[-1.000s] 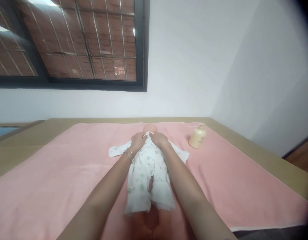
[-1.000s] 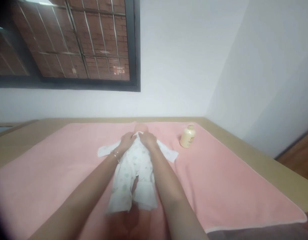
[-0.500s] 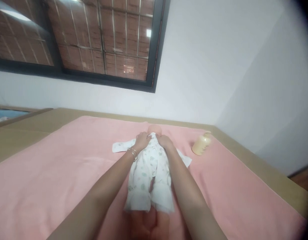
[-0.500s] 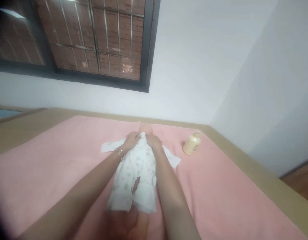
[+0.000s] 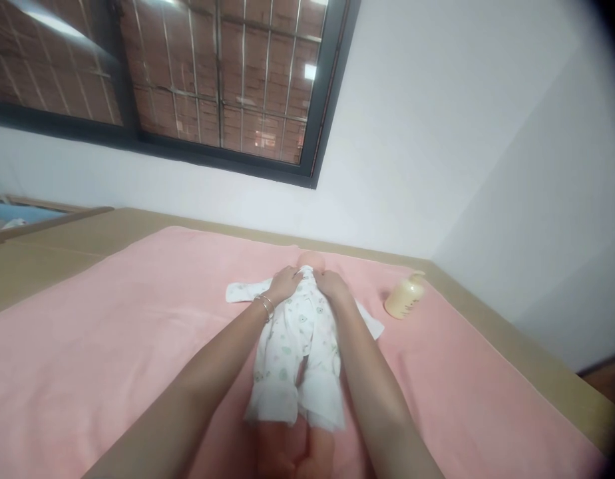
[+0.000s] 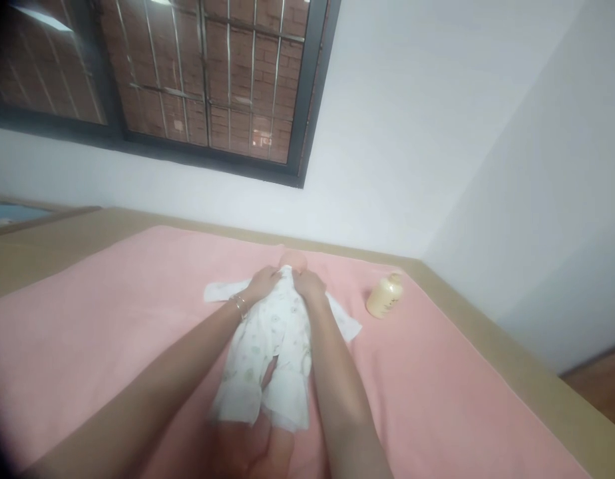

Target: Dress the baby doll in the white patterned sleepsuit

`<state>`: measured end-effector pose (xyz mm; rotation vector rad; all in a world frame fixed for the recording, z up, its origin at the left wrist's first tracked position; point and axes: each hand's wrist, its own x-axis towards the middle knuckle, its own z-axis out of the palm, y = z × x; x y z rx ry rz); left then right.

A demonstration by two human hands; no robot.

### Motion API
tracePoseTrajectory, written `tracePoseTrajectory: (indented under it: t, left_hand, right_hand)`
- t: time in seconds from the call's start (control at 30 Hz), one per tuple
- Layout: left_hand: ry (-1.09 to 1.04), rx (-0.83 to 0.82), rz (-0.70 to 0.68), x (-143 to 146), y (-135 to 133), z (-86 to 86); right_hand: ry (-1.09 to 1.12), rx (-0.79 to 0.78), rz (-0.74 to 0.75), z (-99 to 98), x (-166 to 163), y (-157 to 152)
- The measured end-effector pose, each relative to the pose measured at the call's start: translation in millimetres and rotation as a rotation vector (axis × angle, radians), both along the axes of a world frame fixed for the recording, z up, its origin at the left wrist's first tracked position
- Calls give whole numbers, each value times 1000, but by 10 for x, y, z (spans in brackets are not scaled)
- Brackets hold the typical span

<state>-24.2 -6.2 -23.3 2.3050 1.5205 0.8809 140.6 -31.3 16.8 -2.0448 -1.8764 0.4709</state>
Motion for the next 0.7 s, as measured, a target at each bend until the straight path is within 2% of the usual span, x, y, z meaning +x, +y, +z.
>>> tracePoseTrajectory:
  t: [0.13,0.37,0.57,0.7]
  left_hand:
    - [36,-54,42,0,15,0]
    - [33,-3,29,7,13,-10]
    - [-7,-63,32,-11,2,-6]
    - [-19,-47,16,-7,6,-2]
  right_hand:
    - [-40,74,57,87,-66,-28]
    - [3,-24,-17,10,9,-11]
    - [39,50,59,98,-15,-45]
    - [39,19,24,46,3,-18]
